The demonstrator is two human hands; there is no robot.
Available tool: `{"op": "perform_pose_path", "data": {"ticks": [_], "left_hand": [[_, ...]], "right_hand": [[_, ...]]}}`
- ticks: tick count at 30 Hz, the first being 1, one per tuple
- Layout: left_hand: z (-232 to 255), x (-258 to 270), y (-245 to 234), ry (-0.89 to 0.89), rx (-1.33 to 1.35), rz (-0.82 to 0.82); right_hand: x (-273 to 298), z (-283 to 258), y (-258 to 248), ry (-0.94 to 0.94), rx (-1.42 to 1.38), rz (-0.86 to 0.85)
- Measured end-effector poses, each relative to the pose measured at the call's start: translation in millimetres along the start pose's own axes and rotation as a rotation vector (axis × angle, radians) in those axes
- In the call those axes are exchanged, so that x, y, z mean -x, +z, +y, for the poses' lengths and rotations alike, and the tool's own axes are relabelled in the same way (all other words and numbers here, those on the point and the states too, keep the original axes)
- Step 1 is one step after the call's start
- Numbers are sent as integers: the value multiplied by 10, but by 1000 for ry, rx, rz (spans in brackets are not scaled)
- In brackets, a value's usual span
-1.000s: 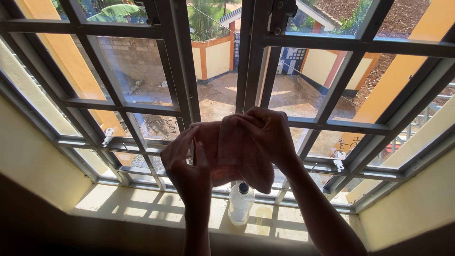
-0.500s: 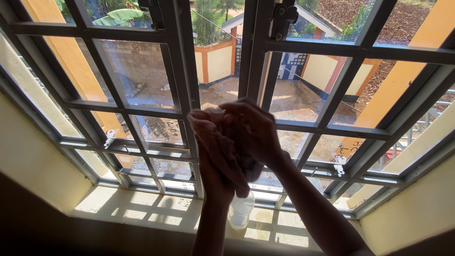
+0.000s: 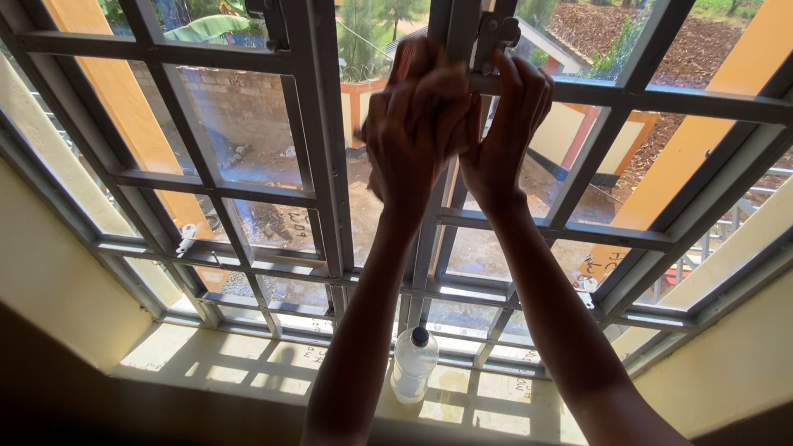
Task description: The person wipes the interior surface of a multi-pane window using a cloth. They systematically clean the glass panes and the metal frame, moving from the upper sections to the lower sections.
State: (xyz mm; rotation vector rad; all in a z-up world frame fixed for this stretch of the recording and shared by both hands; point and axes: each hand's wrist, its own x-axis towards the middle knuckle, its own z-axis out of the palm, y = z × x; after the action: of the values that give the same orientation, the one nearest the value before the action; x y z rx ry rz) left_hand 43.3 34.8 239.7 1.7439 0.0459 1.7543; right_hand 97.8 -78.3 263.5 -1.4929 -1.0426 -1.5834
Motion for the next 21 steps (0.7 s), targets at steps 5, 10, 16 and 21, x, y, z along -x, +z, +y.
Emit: {"op": "perform_pose_path", "data": {"ticks": [5, 10, 16, 21], "left_hand": [[-92, 542, -224, -64, 48, -33], [-79, 298, -201, 117, 19, 26], [77, -658, 72, 311, -80, 150], [-14, -1129, 199, 302, -209, 247]], "right_hand": [[10, 78, 27, 54, 4, -20], [-119, 53, 143, 97, -83, 72], [-161, 23, 71, 67, -62, 55], [-172, 3, 75, 82, -71, 74]]}}
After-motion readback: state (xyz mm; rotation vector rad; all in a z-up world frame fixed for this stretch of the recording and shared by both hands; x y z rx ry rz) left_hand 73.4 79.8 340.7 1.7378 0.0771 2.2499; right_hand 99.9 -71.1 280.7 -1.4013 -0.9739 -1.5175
